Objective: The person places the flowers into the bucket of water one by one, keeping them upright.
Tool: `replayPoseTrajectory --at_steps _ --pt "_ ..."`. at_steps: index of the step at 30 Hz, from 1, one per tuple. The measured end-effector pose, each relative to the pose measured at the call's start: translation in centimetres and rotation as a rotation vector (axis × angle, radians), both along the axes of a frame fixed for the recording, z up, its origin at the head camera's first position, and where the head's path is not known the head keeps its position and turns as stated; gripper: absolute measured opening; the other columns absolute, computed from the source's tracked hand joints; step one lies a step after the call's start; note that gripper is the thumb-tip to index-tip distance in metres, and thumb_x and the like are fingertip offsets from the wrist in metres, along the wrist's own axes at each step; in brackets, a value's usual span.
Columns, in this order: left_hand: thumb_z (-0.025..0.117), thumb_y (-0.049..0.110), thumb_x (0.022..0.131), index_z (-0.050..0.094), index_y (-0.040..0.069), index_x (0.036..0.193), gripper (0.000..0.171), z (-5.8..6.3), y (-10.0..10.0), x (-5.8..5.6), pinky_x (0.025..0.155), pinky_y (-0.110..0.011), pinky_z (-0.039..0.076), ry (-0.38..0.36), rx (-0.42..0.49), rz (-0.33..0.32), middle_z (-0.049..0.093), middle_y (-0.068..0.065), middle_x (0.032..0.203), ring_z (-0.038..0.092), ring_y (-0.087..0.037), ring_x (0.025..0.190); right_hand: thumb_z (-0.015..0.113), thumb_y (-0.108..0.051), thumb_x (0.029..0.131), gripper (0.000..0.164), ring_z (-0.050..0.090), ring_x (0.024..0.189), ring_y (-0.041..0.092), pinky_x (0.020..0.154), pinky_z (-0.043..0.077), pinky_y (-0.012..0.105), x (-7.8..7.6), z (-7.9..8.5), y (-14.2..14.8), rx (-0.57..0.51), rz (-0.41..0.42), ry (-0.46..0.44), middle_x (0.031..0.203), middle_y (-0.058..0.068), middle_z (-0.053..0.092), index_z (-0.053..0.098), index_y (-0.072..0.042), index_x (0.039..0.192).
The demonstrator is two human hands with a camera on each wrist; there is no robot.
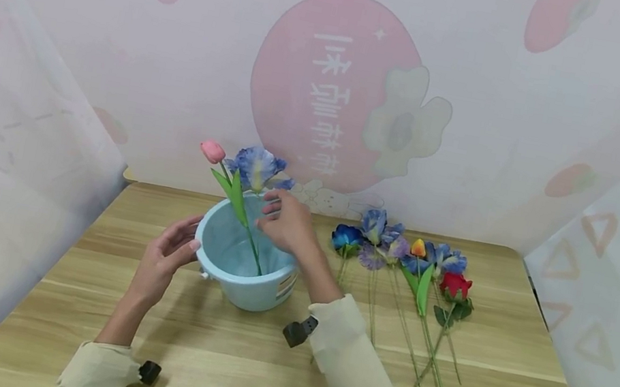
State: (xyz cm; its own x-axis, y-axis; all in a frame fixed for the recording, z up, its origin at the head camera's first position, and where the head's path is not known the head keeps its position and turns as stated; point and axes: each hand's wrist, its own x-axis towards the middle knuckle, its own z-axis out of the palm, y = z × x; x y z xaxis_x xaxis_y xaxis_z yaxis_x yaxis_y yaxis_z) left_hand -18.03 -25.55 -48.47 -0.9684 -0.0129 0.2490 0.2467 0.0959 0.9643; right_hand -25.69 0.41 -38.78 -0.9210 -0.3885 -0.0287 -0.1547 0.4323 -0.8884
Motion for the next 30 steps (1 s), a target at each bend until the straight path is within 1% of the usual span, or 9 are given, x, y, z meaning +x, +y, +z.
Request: replayPoseTrajectory --at_steps 6,10,14,15,17,22,25,27,30 --pt "0.064 0.012 0.108 0.05 0.005 0.157 0.052 0.1 0.0 0.1 0.094 -0.022 0.063 0.0 0.006 0.0 0.058 -0.025 0.149 0.067 -0.008 0.122 0.074 -0.017 0.103 0.054 0.067 0.128 0.033 0.101 0.062 0.045 1.0 0.6 2.0 -0.085 -0.009 -0.007 0.141 0.017 0.067 0.055 -0.008 0.152" --pt "0.064 0.012 0.108 0.05 0.004 0.157 0.052 0.1 0.0 0.1 0.094 -0.023 0.063 0.001 0.009 0.003 0.058 -0.026 0.149 0.067 -0.008 0.122 0.073 -0.016 0.103 0.052 0.068 0.127 0.033 0.1 0.063 0.045 1.7 0.6 3.6 -0.156 -0.04 0.014 0.14 0.017 0.067 0.056 -0.009 0.152" --pt "0.064 0.012 0.108 0.05 0.003 0.157 0.052 0.2 0.1 0.1 0.094 -0.022 0.063 0.003 0.009 0.002 0.058 -0.027 0.149 0.067 -0.008 0.122 0.072 -0.014 0.103 0.048 0.069 0.124 0.035 0.099 0.063 0.051 2.3 0.5 5.2 -0.235 -0.081 0.052 0.138 0.018 0.067 0.059 -0.008 0.149" --pt "0.064 0.012 0.108 0.05 0.003 0.157 0.051 0.2 0.1 0.1 0.094 -0.022 0.063 0.004 0.008 0.001 0.058 -0.027 0.148 0.067 -0.008 0.122 0.072 -0.014 0.103 0.047 0.069 0.124 0.034 0.099 0.063 0.051 2.4 0.4 5.7 -0.245 -0.094 0.062 0.138 0.018 0.067 0.059 -0.008 0.148" --pt "0.063 0.012 0.108 0.05 0.003 0.157 0.051 0.3 0.2 0.1 0.094 -0.022 0.063 0.005 0.007 0.0 0.058 -0.026 0.148 0.068 -0.007 0.122 0.072 -0.014 0.104 0.046 0.069 0.123 0.035 0.097 0.064 0.048 2.6 0.2 6.5 -0.266 -0.114 0.075 0.138 0.02 0.067 0.059 -0.008 0.148" --pt "0.063 0.013 0.108 0.051 0.004 0.157 0.051 0.2 0.2 0.2 0.094 -0.023 0.063 0.006 0.004 0.004 0.059 -0.023 0.147 0.068 -0.008 0.121 0.071 -0.015 0.104 0.046 0.069 0.121 0.037 0.089 0.065 0.033 2.9 -0.2 8.5 -0.3 -0.153 0.073 0.137 0.02 0.067 0.058 -0.006 0.147" --pt "0.064 0.013 0.108 0.051 0.004 0.157 0.051 0.1 0.2 0.1 0.094 -0.023 0.063 0.005 -0.001 0.005 0.06 -0.021 0.146 0.068 -0.009 0.122 0.071 -0.014 0.104 0.046 0.069 0.119 0.04 0.088 0.065 0.03 3.0 -0.6 9.7 -0.316 -0.172 0.069 0.137 0.021 0.067 0.058 -0.005 0.147" --pt "0.064 0.013 0.108 0.051 0.004 0.157 0.051 0.1 0.2 0.1 0.094 -0.023 0.063 0.004 -0.002 0.008 0.061 -0.02 0.145 0.068 -0.01 0.122 0.07 -0.015 0.104 0.047 0.07 0.117 0.036 0.089 0.065 0.028 3.0 -1.0 10.5 -0.315 -0.189 0.063 0.137 0.021 0.066 0.058 -0.005 0.148" --pt "0.065 0.014 0.108 0.051 0.005 0.157 0.052 0.1 0.2 0.1 0.094 -0.024 0.064 0.003 -0.004 0.01 0.061 -0.02 0.145 0.068 -0.011 0.122 0.069 -0.016 0.105 0.046 0.072 0.11 0.023 0.087 0.064 0.026 3.3 -1.6 11.8 -0.309 -0.223 0.052 0.138 0.019 0.065 0.057 -0.006 0.149"
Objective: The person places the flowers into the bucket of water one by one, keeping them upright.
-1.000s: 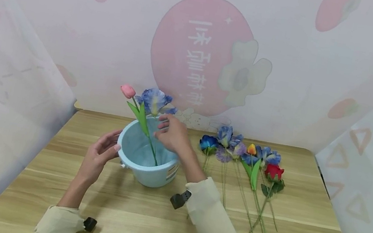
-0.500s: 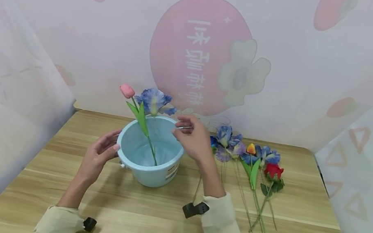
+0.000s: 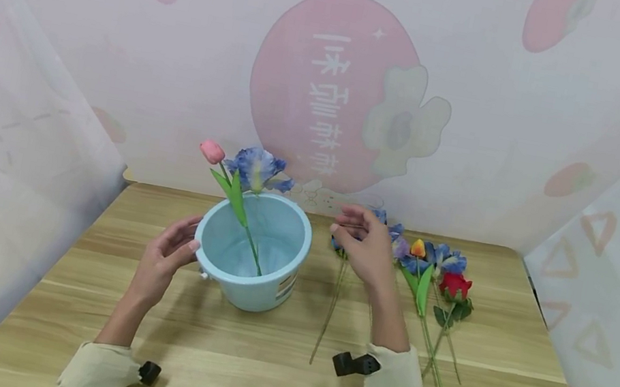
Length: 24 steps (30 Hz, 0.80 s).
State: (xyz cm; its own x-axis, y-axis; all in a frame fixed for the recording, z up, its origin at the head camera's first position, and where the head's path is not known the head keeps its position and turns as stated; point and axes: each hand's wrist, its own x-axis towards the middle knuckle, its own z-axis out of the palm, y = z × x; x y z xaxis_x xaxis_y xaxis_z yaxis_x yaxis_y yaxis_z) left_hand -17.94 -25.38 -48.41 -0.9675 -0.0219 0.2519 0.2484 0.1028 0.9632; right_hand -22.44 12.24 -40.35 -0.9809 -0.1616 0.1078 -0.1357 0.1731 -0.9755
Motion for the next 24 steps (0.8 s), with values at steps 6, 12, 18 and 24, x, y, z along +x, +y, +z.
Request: replayPoseTrajectory --at_steps 6,12,18,24 --pt "0.065 0.014 0.108 0.051 0.006 0.157 0.052 0.2 0.1 0.2 0.094 -0.024 0.064 -0.007 -0.004 0.004 0.061 -0.02 0.145 0.069 -0.01 0.121 0.068 -0.019 0.107 0.048 0.07 0.108 0.007 0.091 0.064 0.026 0.2 -1.3 2.5 -0.009 -0.047 -0.021 0.143 0.025 0.061 0.055 -0.004 0.15" --pt "0.065 0.015 0.108 0.051 0.006 0.157 0.052 0.3 0.1 0.2 0.094 -0.023 0.063 -0.003 -0.008 0.0 0.061 -0.02 0.146 0.068 -0.011 0.122 0.067 -0.02 0.107 0.048 0.068 0.115 0.007 0.094 0.062 0.021 0.2 -2.8 4.5 -0.003 -0.08 -0.068 0.145 0.024 0.059 0.054 -0.002 0.15" --pt "0.065 0.014 0.108 0.051 0.005 0.157 0.052 0.3 0.1 0.2 0.094 -0.023 0.063 -0.005 -0.005 0.001 0.062 -0.018 0.145 0.068 -0.01 0.121 0.066 -0.024 0.108 0.051 0.067 0.121 0.01 0.096 0.06 0.02 0.3 -4.1 5.8 0.031 -0.094 -0.105 0.148 0.023 0.058 0.053 -0.003 0.153" --pt "0.064 0.013 0.108 0.051 0.005 0.157 0.052 0.1 0.1 0.2 0.094 -0.023 0.063 0.002 -0.001 0.0 0.062 -0.017 0.144 0.068 -0.01 0.121 0.064 -0.021 0.108 0.052 0.066 0.123 0.012 0.096 0.061 0.021 0.3 -5.4 6.8 0.029 -0.091 -0.128 0.149 0.026 0.056 0.05 -0.001 0.154"
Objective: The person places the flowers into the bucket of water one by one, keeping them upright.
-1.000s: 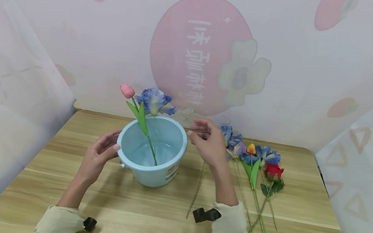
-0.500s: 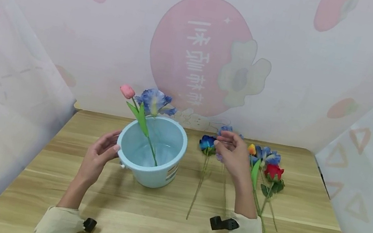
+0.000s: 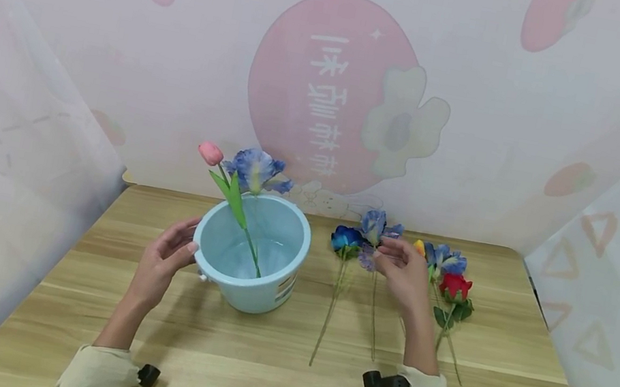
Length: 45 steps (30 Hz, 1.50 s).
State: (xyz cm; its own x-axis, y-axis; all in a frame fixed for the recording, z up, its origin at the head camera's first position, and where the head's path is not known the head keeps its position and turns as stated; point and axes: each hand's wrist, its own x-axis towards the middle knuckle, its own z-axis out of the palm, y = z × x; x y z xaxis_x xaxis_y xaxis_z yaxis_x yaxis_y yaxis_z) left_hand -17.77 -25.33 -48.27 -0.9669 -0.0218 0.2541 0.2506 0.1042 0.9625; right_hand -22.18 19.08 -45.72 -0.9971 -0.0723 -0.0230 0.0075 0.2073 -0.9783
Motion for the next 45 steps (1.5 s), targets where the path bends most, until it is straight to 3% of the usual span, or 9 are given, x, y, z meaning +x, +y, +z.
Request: replayPoseTrajectory --at_steps 7,14,24,32,45 --pt "0.064 0.013 0.108 0.051 0.005 0.157 0.051 -0.1 0.1 0.0 0.095 -0.024 0.064 0.002 0.003 -0.004 0.062 -0.016 0.144 0.068 -0.01 0.122 0.063 -0.022 0.11 0.057 0.066 0.112 -0.002 0.101 0.061 0.027 -0.1 -1.2 0.7 -0.007 -0.009 -0.054 0.153 0.026 0.054 0.046 0.003 0.158" --pt "0.064 0.012 0.108 0.051 0.004 0.157 0.051 -0.1 0.0 -0.1 0.094 -0.024 0.064 0.0 0.009 -0.002 0.062 -0.018 0.143 0.068 -0.011 0.121 0.063 -0.023 0.11 0.057 0.066 0.128 0.022 0.104 0.061 0.031 -0.6 -2.1 0.9 0.014 0.002 -0.084 0.153 0.026 0.055 0.046 0.002 0.158" --pt "0.064 0.014 0.108 0.051 0.005 0.157 0.051 0.1 0.0 0.1 0.095 -0.024 0.064 -0.004 0.005 0.002 0.062 -0.018 0.144 0.068 -0.011 0.121 0.063 -0.025 0.11 0.059 0.066 0.123 0.014 0.104 0.062 0.032 -0.8 -2.6 1.3 0.023 0.018 -0.088 0.155 0.027 0.053 0.045 0.001 0.16" --pt "0.062 0.013 0.109 0.051 0.004 0.157 0.05 0.0 0.0 0.0 0.094 -0.023 0.063 -0.007 0.007 0.002 0.059 -0.026 0.146 0.068 -0.009 0.12 0.061 -0.022 0.111 0.057 0.063 0.134 0.031 0.106 0.061 0.035 -1.1 -3.2 1.4 0.021 0.021 -0.118 0.156 0.027 0.052 0.044 0.0 0.16" --pt "0.063 0.014 0.109 0.051 0.004 0.157 0.051 0.1 0.0 0.0 0.095 -0.024 0.064 -0.009 -0.002 0.001 0.061 -0.019 0.144 0.068 -0.01 0.122 0.059 -0.02 0.112 0.058 0.058 0.141 0.044 0.105 0.062 0.04 -1.5 -4.4 1.3 0.016 0.074 -0.181 0.16 0.03 0.049 0.041 0.002 0.162"
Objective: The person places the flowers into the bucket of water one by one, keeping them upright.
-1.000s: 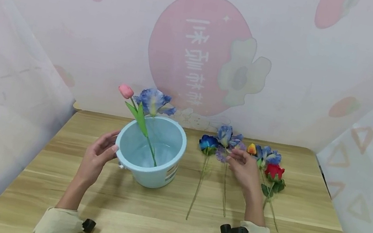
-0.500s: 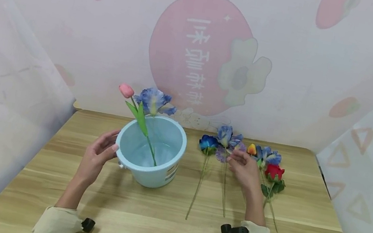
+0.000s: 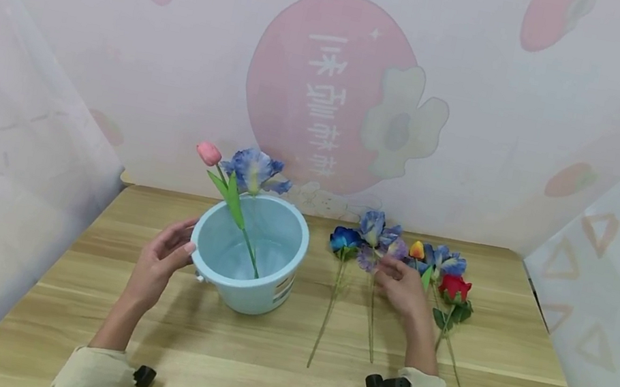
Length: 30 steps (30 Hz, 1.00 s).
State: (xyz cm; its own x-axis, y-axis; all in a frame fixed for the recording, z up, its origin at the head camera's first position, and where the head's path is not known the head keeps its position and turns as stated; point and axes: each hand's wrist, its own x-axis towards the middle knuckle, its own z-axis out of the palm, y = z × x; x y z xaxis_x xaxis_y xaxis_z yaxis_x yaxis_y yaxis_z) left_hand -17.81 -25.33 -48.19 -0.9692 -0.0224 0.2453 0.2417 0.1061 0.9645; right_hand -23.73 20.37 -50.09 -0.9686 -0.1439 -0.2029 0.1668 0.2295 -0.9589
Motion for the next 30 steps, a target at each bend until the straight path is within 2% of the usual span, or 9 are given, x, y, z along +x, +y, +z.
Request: replayPoseTrajectory --at_steps 7,13,17,23,30 --pt "0.063 0.015 0.109 0.05 0.004 0.158 0.051 -0.2 0.0 0.2 0.096 -0.023 0.063 -0.001 -0.005 -0.002 0.059 -0.024 0.147 0.067 -0.01 0.125 0.056 -0.012 0.112 0.056 0.056 0.143 0.046 0.102 0.063 0.04 -0.2 -0.6 -0.4 -0.006 0.03 -0.057 0.161 0.033 0.046 0.039 0.005 0.162" --pt "0.062 0.013 0.109 0.05 0.003 0.157 0.051 -0.1 -0.1 0.1 0.095 -0.024 0.063 0.006 0.003 -0.003 0.059 -0.025 0.146 0.068 -0.01 0.122 0.062 -0.007 0.109 0.056 0.068 0.132 0.035 0.098 0.065 0.036 -0.2 -0.9 -0.6 -0.008 0.028 -0.072 0.156 0.033 0.052 0.042 0.007 0.159" --pt "0.063 0.014 0.109 0.051 0.004 0.157 0.051 0.1 0.0 0.1 0.095 -0.024 0.063 0.006 -0.002 -0.005 0.06 -0.024 0.145 0.069 -0.01 0.12 0.065 -0.005 0.106 0.057 0.072 0.125 0.028 0.094 0.066 0.034 -0.1 -0.8 -0.6 -0.001 0.016 -0.066 0.154 0.032 0.055 0.045 0.006 0.158" --pt "0.063 0.014 0.109 0.051 0.005 0.157 0.051 0.1 0.0 0.1 0.094 -0.024 0.064 0.009 -0.009 -0.007 0.061 -0.023 0.144 0.069 -0.01 0.119 0.066 -0.004 0.105 0.059 0.068 0.13 0.037 0.094 0.066 0.036 0.1 -0.4 -0.6 0.002 0.027 -0.046 0.157 0.032 0.051 0.043 0.006 0.159" --pt "0.063 0.014 0.109 0.051 0.006 0.157 0.05 -0.1 0.0 0.1 0.095 -0.024 0.064 0.009 0.001 -0.004 0.061 -0.021 0.144 0.068 -0.012 0.12 0.067 -0.008 0.105 0.059 0.071 0.125 0.031 0.093 0.066 0.039 0.2 0.3 -0.6 -0.021 0.001 -0.003 0.158 0.028 0.053 0.045 0.001 0.16"
